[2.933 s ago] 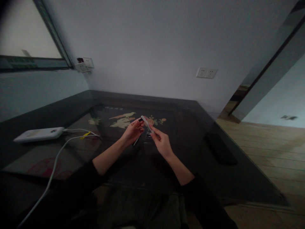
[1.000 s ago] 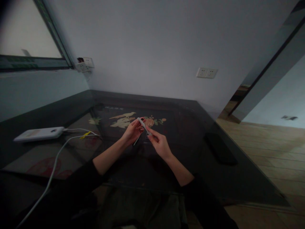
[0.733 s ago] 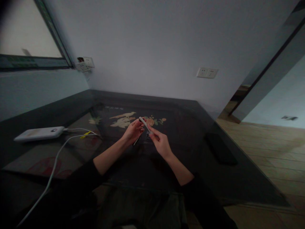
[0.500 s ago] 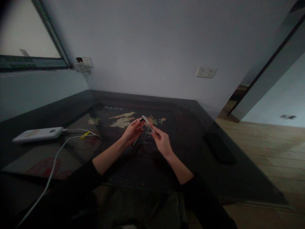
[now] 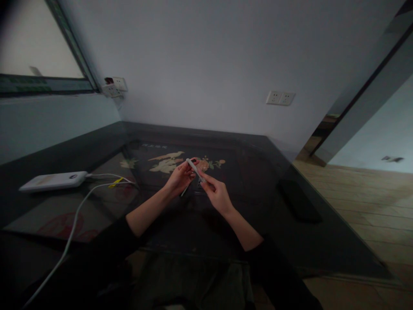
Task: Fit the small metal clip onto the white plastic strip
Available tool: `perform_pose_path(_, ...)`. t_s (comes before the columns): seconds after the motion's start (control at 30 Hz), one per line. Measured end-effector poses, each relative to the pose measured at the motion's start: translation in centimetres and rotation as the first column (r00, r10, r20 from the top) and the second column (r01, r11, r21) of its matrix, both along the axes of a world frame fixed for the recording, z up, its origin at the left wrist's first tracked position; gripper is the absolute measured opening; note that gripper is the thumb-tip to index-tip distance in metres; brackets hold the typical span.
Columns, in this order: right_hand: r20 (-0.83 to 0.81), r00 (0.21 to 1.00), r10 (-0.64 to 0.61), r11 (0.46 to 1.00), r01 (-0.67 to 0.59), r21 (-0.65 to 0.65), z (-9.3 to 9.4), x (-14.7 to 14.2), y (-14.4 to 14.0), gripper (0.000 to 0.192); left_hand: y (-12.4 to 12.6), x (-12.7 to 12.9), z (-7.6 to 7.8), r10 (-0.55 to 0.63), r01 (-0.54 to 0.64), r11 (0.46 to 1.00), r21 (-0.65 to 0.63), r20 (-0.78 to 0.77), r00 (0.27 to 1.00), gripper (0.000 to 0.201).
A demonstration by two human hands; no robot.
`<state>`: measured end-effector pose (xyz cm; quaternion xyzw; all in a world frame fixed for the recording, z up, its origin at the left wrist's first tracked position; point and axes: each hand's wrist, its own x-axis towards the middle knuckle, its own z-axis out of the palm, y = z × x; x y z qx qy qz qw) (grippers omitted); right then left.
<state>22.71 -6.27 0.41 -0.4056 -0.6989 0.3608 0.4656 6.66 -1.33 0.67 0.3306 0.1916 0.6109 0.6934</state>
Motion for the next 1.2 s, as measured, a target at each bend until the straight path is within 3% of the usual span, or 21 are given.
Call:
perform_pose_path(0.33, 0.024, 0.993, -0.119, 0.988, 0.116, 0.100, 0.3, 0.5, 0.6, 0.044, -0.6, 0.1, 0.6, -0.013, 0.015, 0.999, -0.039, 0.045, 0.999, 0.023)
perform_pose_path(0.57, 0.022, 0.998, -0.058, 0.996, 0.056, 0.064, 0.3, 0.2, 0.0, 0.045, -0.2, -0.1, 0.2, -0.041, 0.040, 0.999, 0.021, 0.031, 0.999, 0.030)
perform_pose_path(0.7, 0.008, 1.000, -0.014, 1.000, 0.014, 0.024, 0.4, -0.1, -0.3, 0.045, 0.0, -0.2, 0.0, -0.029, 0.029, 0.999, -0.017, 0.023, 0.999, 0.030)
perform_pose_path(1.03, 0.023, 0.992, -0.122, 0.987, 0.119, 0.109, 0.3, 0.7, 0.7, 0.044, -0.4, 0.1, 0.5, -0.013, 0.014, 1.000, -0.021, 0.024, 1.000, 0.031)
perform_pose_path(1.2, 0.016, 0.994, -0.107, 0.991, 0.106, 0.077, 0.1, 0.4, 0.5, 0.045, -0.5, 0.0, 0.6, -0.020, 0.021, 1.000, -0.008, 0.027, 0.999, 0.032)
